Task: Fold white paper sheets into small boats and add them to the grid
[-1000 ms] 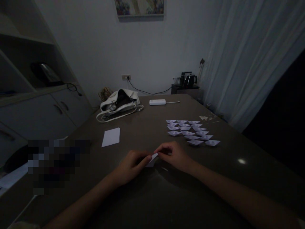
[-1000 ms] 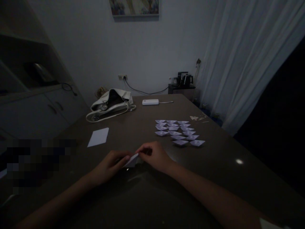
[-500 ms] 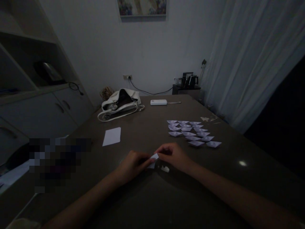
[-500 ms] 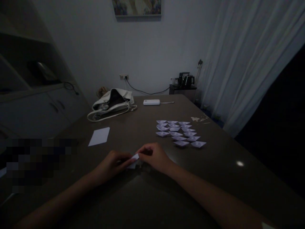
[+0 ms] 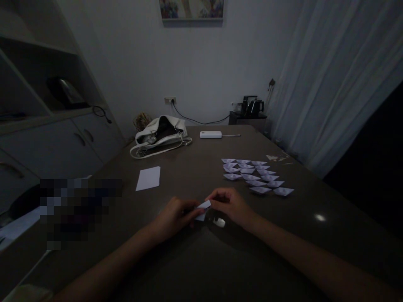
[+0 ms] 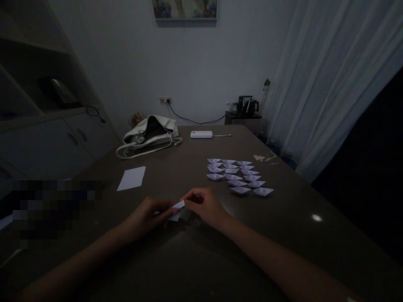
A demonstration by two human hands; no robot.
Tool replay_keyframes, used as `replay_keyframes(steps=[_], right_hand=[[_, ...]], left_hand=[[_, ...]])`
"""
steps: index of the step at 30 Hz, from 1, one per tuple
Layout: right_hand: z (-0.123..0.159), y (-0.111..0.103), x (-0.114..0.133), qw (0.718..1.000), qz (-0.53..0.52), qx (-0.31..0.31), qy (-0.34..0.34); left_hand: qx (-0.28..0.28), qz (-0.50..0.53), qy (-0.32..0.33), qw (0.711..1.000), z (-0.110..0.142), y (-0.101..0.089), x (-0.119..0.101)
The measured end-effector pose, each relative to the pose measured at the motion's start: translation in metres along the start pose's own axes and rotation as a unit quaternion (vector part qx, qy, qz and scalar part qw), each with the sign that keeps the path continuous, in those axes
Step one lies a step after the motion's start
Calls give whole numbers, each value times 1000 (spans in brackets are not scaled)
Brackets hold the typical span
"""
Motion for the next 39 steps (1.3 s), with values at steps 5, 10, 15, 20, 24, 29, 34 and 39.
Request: replay_keyframes(steps=[5,10,15,20,24,29,34,39], right_hand=[[-1,0,-1,1000,-9,8,4],[-1,-1,1,1000,-11,12,2],[0,1,1,1000,3,25,-17],[0,1,0,998,36,16,-44],[0,0,1,998,37,11,-49],[1,0,3,998,31,8,-55],[1,0,3,997,39,5,-62],[1,0,5,998,35,4,-60]], left_hand=[[-14,25,-23,999,-1,0,2],[-33,28,-33,999,0,0,4],[-39,23,-31,999,0,0,2],[-38,19,-26,999,-1,-1,2],[-35,24,-22,999,0,0,1],[-37,27,-32,998,-1,0,-2],[-39,16,-27,999,-1,0,0],[-48,-7,-7,999,-1,0,-1]])
Point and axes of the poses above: each hand's wrist, its own z-axis away from the middle knuckle, its own y-axis out of the palm, x = y × z, the point moved 3 cm from there along -z, towards the middle knuckle, and after that the axes turned 14 degrees about -x, right-handed, at the moved point
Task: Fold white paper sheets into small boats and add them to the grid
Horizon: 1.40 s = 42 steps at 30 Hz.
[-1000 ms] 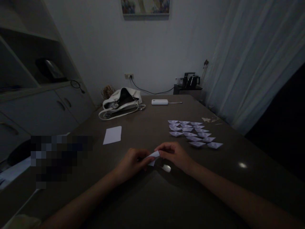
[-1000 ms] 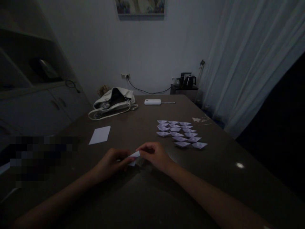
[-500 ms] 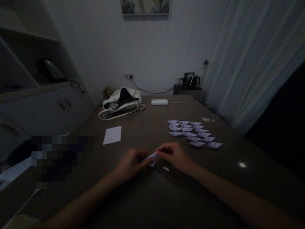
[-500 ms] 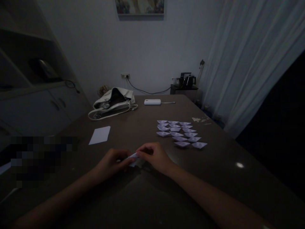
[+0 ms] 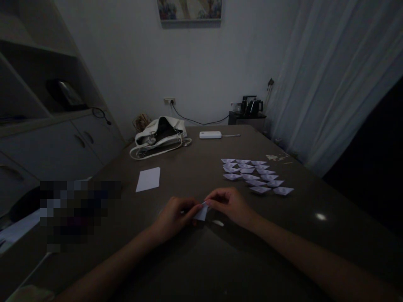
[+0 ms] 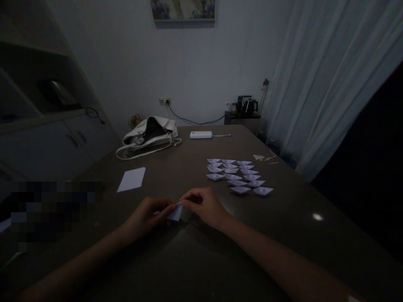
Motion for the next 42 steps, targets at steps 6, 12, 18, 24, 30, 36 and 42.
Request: replay_keyframes(steps=[6,12,18,24,30,36,42], right_hand=[[3,4,-1,1000,-1,7,22],[4,8,-5,999,11,17,34],[3,7,-4,999,0,17,40],[1,7,-9,998,-19,4,52],[1,6,-9,998,-21,-1,67],[1,6,-5,999,-11,-1,50],[-2,1,-5,999,-2,-22,28]], left_hand=[[5,-3,17,1000,2,3,0],[7,-11,36,999,3,5,1],[6,-21,37,999,2,5,1],[-14,-31,41,999,2,2,2],[-18,-42,40,998,1,2,3],[-18,-34,21,999,-1,2,2],[-17,-25,9,999,0,0,2]])
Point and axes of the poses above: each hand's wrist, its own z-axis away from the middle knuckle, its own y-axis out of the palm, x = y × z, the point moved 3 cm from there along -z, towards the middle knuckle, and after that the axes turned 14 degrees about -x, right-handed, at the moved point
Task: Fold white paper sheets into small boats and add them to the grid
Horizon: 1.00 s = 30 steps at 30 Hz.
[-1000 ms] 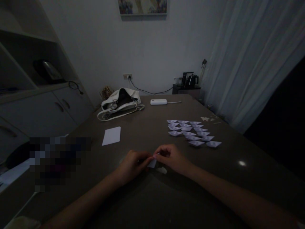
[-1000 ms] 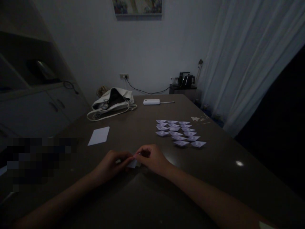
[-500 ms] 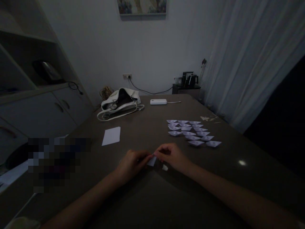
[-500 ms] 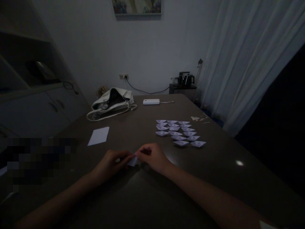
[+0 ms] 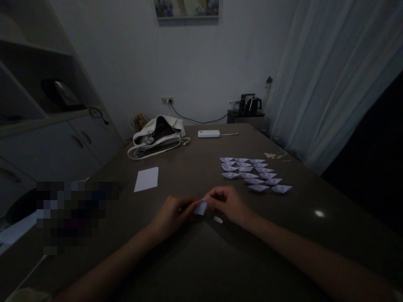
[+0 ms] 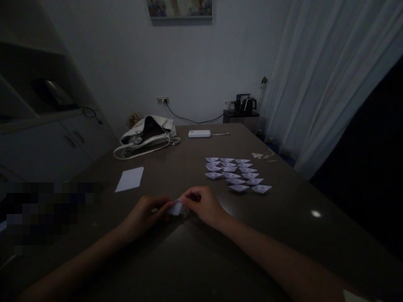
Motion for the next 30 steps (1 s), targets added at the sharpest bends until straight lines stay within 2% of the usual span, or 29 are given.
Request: replay_keyframes(steps=[5,13,24,30], right_hand=[[1,-2,3,1000,12,-23,-9],[8,8,6,999,28,16,8],[-5,-6,3,995,-56,-1,80],[-7,-11,7,994,-76,-3,78]], left_hand=[[-4,14,1,1000,0,-1,1],[24,25,4,999,3,4,-3],[2,50,-7,999,0,-4,-5],[4,68,-34,997,-1,-5,0]])
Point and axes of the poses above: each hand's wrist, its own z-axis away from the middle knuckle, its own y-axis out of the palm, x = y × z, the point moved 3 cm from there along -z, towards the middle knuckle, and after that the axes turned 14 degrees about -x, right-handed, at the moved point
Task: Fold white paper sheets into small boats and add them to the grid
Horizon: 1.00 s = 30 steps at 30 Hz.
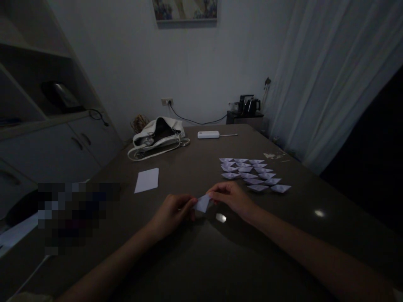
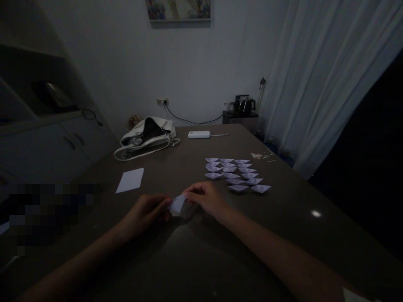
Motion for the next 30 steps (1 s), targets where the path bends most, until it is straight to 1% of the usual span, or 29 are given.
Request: replay_keyframes(steps=[4,7,11,14,16,20,26,30], right_hand=[[-3,-8,1,999,12,-40,5],[-3,-10,4,999,19,-48,6],[-2,-9,8,998,34,-43,-12],[-2,-8,8,998,42,-38,-28],[-1,-7,7,997,52,-36,-39],[3,-2,6,992,94,-20,-82],[13,8,11,985,114,10,-130],[13,9,9,986,97,17,-131]], left_hand=[[-4,-34,15,999,-1,-3,3],[-9,-49,29,998,-1,-5,2],[-15,-50,36,998,0,-8,-4],[-9,-46,38,998,0,-9,-7],[-6,-48,51,998,0,-9,-8],[-4,-51,61,997,-1,-5,-7],[-43,-10,54,998,-1,-2,-7],[-62,-1,26,998,-1,-4,-2]])
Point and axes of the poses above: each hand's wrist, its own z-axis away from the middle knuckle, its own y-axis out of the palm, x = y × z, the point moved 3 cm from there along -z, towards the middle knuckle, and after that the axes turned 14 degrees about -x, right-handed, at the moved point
